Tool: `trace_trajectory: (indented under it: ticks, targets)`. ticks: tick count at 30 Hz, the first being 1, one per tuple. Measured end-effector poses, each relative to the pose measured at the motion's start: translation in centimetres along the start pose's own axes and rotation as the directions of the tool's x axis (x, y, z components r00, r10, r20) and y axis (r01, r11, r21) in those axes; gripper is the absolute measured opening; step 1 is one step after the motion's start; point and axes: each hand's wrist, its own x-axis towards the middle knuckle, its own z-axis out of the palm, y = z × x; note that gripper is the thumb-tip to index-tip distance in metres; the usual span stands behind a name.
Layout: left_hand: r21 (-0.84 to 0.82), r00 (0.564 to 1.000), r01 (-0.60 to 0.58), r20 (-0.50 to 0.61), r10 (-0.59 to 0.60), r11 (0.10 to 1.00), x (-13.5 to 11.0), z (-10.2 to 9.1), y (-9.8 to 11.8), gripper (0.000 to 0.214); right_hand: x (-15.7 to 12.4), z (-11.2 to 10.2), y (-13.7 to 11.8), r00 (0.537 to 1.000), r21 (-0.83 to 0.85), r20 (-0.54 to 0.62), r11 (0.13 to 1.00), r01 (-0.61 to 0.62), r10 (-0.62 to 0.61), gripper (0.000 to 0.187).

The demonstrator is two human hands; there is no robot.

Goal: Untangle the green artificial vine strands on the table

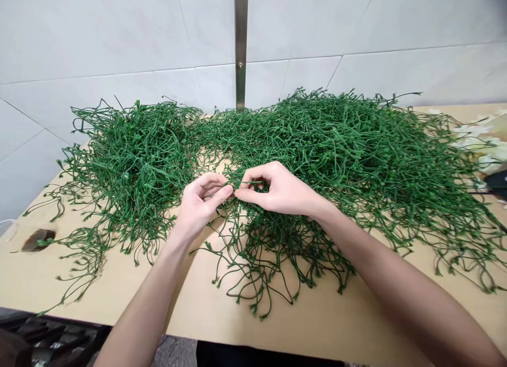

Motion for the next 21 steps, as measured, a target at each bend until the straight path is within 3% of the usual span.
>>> trace_trajectory:
  ticks: [4, 10, 15, 21]
  targets:
    - [0.058, 0.999, -0.009, 0.035, 0.007, 0.998, -0.1, 0.1, 0.4, 0.023, 0.1, -0.3, 0.1, 0.999, -0.025, -0.034, 1.0, 0.019, -0.02, 0.018]
    - [0.112, 0.999, -0.01, 0.042, 0.006, 0.994, 0.0, 0.0, 0.5, 0.023, -0.2, -0.8, 0.0, 0.993, -0.06, 0.11, 0.997, 0.058, -0.051, 0.017]
    - [0.078, 0.999, 0.038, 0.032, -0.041, 0.996, 0.1, 0.1, 0.5, 0.025, -0.2, -0.8, 0.1, 0.994, 0.011, 0.103, 1.0, 0.026, -0.027, 0.014]
    - [0.086, 0.999, -0.007, 0.053, 0.002, 0.996, 0.1, 0.1, 0.5, 0.019, 0.4, -0.6, 1.0, 0.984, 0.125, 0.178, 0.992, 0.003, -0.025, 0.013]
